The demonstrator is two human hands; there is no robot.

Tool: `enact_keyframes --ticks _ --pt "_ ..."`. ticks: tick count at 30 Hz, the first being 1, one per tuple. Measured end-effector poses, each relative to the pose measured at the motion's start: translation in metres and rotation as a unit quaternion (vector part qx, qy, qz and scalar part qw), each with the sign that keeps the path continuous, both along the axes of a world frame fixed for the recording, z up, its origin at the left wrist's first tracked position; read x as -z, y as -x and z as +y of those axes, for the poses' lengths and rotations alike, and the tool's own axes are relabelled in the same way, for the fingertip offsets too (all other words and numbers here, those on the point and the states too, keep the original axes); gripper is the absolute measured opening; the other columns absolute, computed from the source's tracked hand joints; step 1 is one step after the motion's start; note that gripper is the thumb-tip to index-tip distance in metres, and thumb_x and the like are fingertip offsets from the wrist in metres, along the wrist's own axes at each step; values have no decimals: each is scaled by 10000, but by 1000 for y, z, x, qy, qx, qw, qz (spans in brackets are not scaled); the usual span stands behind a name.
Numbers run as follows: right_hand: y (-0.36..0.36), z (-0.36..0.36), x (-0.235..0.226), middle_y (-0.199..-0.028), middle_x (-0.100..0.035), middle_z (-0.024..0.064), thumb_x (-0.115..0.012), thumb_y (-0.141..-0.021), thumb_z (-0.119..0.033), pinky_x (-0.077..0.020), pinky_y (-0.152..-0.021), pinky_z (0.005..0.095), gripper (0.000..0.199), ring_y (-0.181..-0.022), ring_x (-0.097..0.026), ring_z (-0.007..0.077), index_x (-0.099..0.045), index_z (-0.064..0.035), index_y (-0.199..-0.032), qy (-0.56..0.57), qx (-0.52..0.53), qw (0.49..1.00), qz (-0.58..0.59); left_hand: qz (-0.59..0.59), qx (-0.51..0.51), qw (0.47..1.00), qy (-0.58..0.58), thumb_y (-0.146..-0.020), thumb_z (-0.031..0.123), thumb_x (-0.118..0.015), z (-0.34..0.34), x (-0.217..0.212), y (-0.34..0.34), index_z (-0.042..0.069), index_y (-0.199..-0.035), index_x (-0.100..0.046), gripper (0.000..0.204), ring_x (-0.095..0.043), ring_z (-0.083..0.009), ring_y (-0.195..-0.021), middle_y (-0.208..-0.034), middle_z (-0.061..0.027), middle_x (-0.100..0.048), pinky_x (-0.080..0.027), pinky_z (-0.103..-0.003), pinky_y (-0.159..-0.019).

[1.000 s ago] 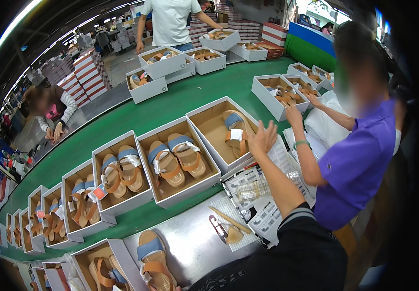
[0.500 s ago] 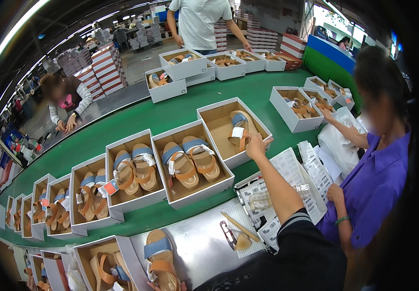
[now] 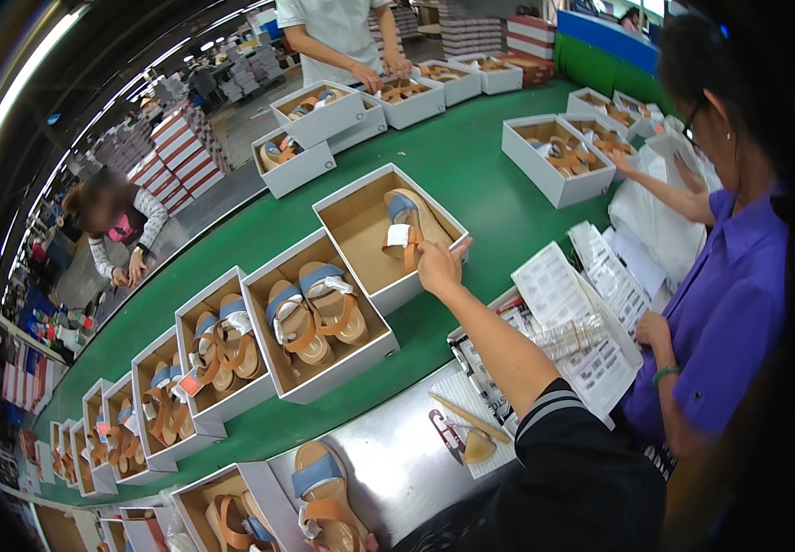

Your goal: The person picks up pairs of espadrille sandals from open boxes on a conveyor belt, turns them over to inspect the soles and straps, and places them into boxes. The person also uses a small brush to clean the woven soles before boxing. Other workers are visible along the line performing similar tasks.

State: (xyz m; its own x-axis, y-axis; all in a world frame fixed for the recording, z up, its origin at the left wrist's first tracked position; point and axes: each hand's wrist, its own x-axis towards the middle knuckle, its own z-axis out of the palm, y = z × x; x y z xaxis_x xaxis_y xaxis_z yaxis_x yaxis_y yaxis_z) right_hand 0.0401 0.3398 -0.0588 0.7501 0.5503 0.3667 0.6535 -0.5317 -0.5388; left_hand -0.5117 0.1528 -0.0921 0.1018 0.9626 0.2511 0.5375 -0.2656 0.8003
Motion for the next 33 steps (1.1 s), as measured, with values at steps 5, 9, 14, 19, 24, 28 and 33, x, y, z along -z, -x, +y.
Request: enact_keyframes --ticks 5,9,14,19,24,28,33 --pt "8 -37 1 -1247 -567 176 -505 -904 -139 -48 -1153 665 316 -1335 -206 640 -660 -97 -1177 16 -29 998 45 19 7 1000 4 -813 168 -753 8 -7 0 9 -1494 -257 857 -508 -351 -1213 -1389 -232 -442 -418 -438 -1013" --pt "17 -68 -6 -1277 -551 173 -523 -898 -167 -127 -1145 648 298 -1341 -209 632 -668 -87 -1145 -21 -28 998 49 25 13 1000 7 -813 171 -752 13 -8 -3 8 -1494 -257 858 -513 -350 -1209 -1384 -231 -447 -422 -436 -1010" --pt "23 -86 -26 -1299 -511 214 -561 -908 -246 -204 -1139 616 322 -1326 -322 555 -653 -54 -1150 64 74 978 -186 23 15 1000 8 -813 175 -752 17 -8 -5 7 -1495 -256 859 -518 -348 -1202 -1379 -229 -453 -426 -434 -1006" --pt "-6 -57 -47 -1447 -389 254 -584 -923 -342 -243 -1114 627 506 -1410 -244 500 -522 -62 -1340 32 -99 992 77 23 15 1000 11 -813 178 -751 18 -9 -2 6 -1496 -256 860 -523 -347 -1196 -1373 -228 -459 -431 -432 -1001" --pt "3 -30 -40 -1559 -244 245 -572 -941 -417 -199 -1143 607 611 -1443 -195 477 -408 -149 -1465 262 -98 960 11 24 10 1000 9 -813 182 -751 19 -8 -1 5 -1496 -256 862 -529 -345 -1190 -1367 -226 -465 -435 -430 -997" --pt "19 -20 -31 -1587 -172 253 -589 -926 -438 -135 -1168 593 571 -1465 -136 468 -465 -230 -1444 284 -175 942 -38 25 8 1000 14 -814 185 -750 20 -7 -1 4 -1497 -255 863 -533 -344 -1185 -1363 -225 -470 -439 -428 -994" --pt "18 -15 -27 -1587 -171 258 -610 -913 -413 -115 -1176 584 523 -1473 -123 454 -528 -233 -1397 269 -183 944 -54 27 6 1000 13 -814 188 -750 20 -8 1 4 -1497 -255 864 -538 -342 -1179 -1357 -223 -476 -444 -426 -990"
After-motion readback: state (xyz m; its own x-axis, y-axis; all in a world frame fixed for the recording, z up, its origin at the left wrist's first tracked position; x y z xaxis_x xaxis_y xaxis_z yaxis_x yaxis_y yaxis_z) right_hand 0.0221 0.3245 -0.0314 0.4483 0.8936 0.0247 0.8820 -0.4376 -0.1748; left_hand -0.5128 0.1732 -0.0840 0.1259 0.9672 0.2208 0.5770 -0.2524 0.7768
